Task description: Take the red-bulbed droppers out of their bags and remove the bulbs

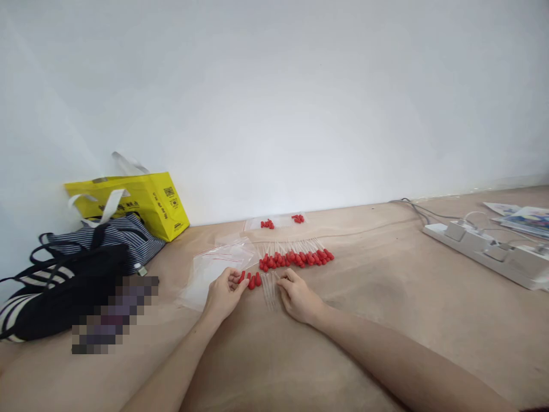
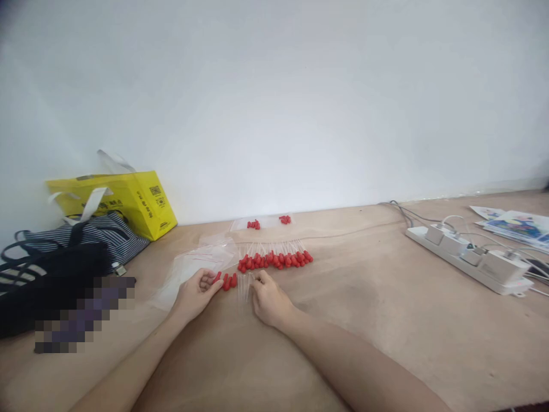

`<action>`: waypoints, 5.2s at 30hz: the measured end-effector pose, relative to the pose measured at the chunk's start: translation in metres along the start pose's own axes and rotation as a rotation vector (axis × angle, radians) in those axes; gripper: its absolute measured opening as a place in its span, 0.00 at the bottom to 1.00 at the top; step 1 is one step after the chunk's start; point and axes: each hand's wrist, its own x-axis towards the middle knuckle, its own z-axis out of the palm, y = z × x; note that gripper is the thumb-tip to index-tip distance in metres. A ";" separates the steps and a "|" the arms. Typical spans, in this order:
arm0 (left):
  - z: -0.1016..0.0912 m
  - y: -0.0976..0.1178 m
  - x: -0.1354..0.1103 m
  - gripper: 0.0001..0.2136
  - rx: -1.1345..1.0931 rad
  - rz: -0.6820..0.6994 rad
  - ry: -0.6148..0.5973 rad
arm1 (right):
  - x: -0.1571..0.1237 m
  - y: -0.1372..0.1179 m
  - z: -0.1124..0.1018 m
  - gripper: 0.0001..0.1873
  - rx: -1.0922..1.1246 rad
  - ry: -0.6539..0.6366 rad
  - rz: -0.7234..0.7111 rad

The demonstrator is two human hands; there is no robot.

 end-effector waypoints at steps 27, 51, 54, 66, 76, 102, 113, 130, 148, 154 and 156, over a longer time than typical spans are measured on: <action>0.046 0.036 0.065 0.15 0.578 -0.050 -0.148 | -0.028 0.024 -0.053 0.09 0.233 -0.054 0.128; 0.025 0.028 -0.023 0.09 0.527 0.973 0.098 | -0.017 0.009 -0.036 0.11 -0.230 0.037 -0.093; 0.027 0.029 -0.022 0.09 0.501 0.953 0.083 | -0.015 0.011 -0.032 0.08 -0.184 0.035 -0.081; 0.042 0.032 -0.020 0.11 0.317 0.993 0.044 | -0.016 0.014 -0.024 0.09 -0.180 0.162 -0.173; 0.039 0.031 -0.025 0.11 0.300 0.975 0.010 | -0.020 0.013 -0.025 0.09 -0.223 0.112 -0.181; 0.035 0.036 -0.029 0.13 0.243 1.024 -0.016 | -0.026 0.012 -0.030 0.10 -0.172 0.109 -0.254; 0.015 0.022 -0.026 0.12 0.263 0.924 0.063 | -0.037 0.033 -0.045 0.12 -0.245 0.189 -0.079; -0.020 0.018 -0.018 0.01 0.095 0.527 -0.318 | -0.005 0.011 -0.004 0.17 -0.030 0.070 0.060; -0.004 0.004 -0.015 0.09 0.129 0.345 -0.140 | -0.005 -0.007 -0.010 0.07 0.188 0.046 0.139; 0.003 0.022 0.001 0.06 0.278 0.444 -0.090 | -0.020 0.001 -0.027 0.08 0.173 0.078 0.123; 0.012 0.033 0.012 0.06 0.363 0.464 -0.094 | -0.025 0.006 -0.034 0.09 0.134 0.072 0.126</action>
